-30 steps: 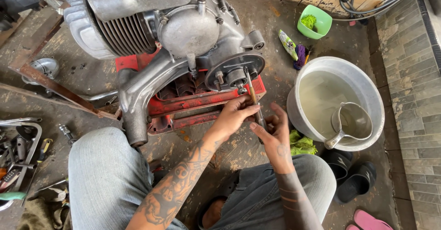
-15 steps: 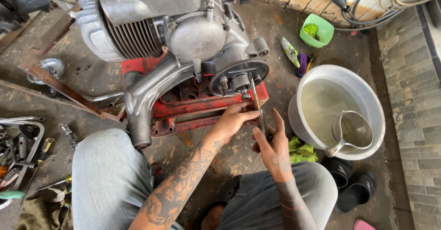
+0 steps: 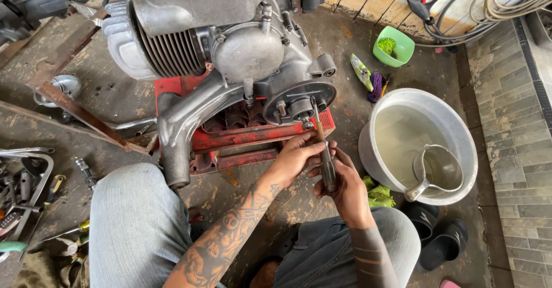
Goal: Removing a metal cover from a motorcycle engine and cleaning it with a brush and solvent
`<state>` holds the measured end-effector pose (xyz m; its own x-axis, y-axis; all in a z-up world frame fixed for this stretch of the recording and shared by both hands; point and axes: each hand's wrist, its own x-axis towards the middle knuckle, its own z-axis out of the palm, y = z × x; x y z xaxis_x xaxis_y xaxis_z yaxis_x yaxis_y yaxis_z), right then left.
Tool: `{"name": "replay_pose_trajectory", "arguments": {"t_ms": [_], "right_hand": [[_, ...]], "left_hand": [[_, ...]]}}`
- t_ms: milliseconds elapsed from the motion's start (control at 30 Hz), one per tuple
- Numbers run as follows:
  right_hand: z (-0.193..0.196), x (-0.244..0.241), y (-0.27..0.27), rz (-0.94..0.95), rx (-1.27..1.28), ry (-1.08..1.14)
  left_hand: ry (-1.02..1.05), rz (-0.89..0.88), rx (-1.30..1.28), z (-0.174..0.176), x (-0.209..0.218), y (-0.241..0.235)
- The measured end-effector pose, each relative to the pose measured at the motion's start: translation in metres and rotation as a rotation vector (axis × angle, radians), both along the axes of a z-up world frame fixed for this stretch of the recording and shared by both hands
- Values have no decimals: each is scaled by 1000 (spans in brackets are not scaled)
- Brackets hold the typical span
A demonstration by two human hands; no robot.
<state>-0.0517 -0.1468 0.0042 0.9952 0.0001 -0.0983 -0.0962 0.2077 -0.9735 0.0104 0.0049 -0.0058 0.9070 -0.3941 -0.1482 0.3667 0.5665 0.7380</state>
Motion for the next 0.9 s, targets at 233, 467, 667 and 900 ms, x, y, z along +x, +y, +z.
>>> {"name": "replay_pose_trajectory", "arguments": {"t_ms": [233, 467, 667, 900], "right_hand": [[-22, 4, -9, -126, -341, -122], [8, -4, 7, 74, 183, 94], [7, -5, 3, -96, -201, -112], [14, -4, 0, 26, 68, -27]], "left_hand": [[-16, -19, 99, -9, 5, -6], [39, 8, -71, 11, -4, 2], [-56, -6, 86, -27, 9, -12], [-15, -9, -55, -14, 2, -9]]}}
